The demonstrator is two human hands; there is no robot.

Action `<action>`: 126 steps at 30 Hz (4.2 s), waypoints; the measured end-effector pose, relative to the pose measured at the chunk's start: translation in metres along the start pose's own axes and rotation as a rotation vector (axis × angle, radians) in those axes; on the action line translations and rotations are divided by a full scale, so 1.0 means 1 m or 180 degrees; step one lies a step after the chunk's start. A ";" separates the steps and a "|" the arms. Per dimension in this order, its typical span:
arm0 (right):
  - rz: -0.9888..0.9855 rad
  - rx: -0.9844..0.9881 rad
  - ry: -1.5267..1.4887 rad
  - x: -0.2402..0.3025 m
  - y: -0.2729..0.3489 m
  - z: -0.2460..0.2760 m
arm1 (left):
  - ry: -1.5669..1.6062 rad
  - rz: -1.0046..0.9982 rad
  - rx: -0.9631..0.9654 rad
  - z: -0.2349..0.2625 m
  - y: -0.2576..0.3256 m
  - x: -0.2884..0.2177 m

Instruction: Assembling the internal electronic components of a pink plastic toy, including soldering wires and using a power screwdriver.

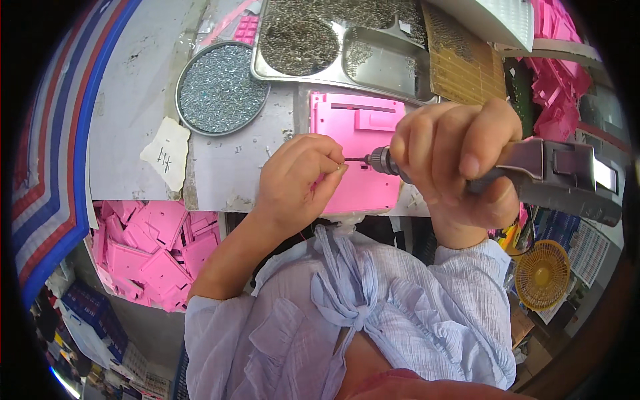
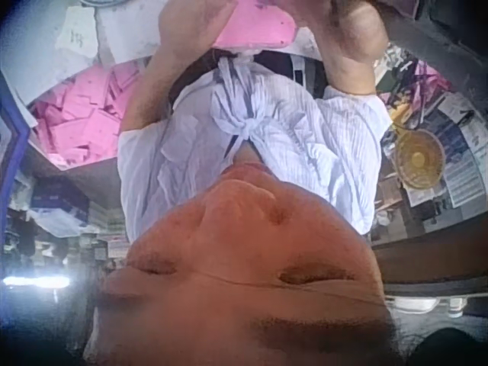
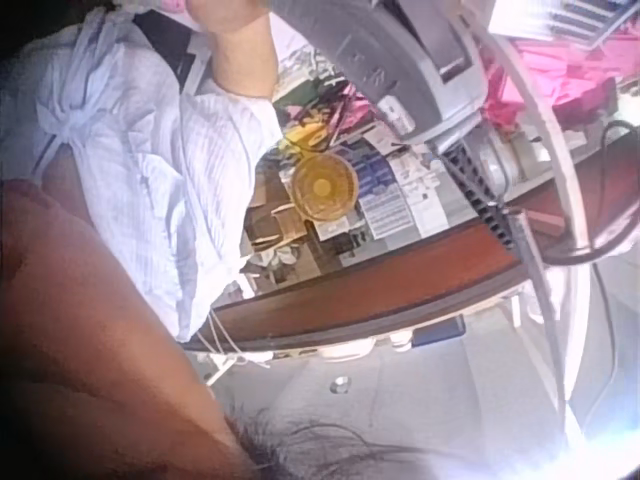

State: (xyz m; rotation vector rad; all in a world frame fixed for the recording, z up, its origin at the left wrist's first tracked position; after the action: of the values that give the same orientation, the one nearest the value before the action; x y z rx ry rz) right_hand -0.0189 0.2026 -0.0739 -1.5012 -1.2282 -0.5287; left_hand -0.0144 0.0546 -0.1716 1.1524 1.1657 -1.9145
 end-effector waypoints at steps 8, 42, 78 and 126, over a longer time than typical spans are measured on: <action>-0.0029 0.0112 0.0167 -0.008 -0.009 -0.009 | -0.0166 -0.0115 0.0132 0.017 -0.003 0.003; 0.0330 0.0187 0.0599 -0.064 -0.042 0.013 | -0.1031 -0.0222 0.0552 0.002 0.025 -0.003; -0.0084 -0.0043 0.0263 -0.018 0.001 -0.042 | -0.1001 -0.0117 -0.0261 0.025 0.029 -0.001; 0.0187 0.0842 -0.0172 0.009 0.048 -0.062 | -0.0896 -0.0392 0.0360 0.029 0.062 -0.041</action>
State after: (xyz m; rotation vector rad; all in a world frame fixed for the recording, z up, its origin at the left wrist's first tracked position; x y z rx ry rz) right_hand 0.0443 0.1549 -0.0676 -1.3291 -1.2394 -0.2759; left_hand 0.0443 0.0049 -0.1506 0.8475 1.0052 -2.1777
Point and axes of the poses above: each hand's wrist, its own y-axis away from the middle knuckle, its own z-axis out of the back of the hand, x = y × z, the point moved 7 cm from there along -y, towards the middle knuckle, and after that the axes turned 8 degrees about z, right-handed, at the moved point
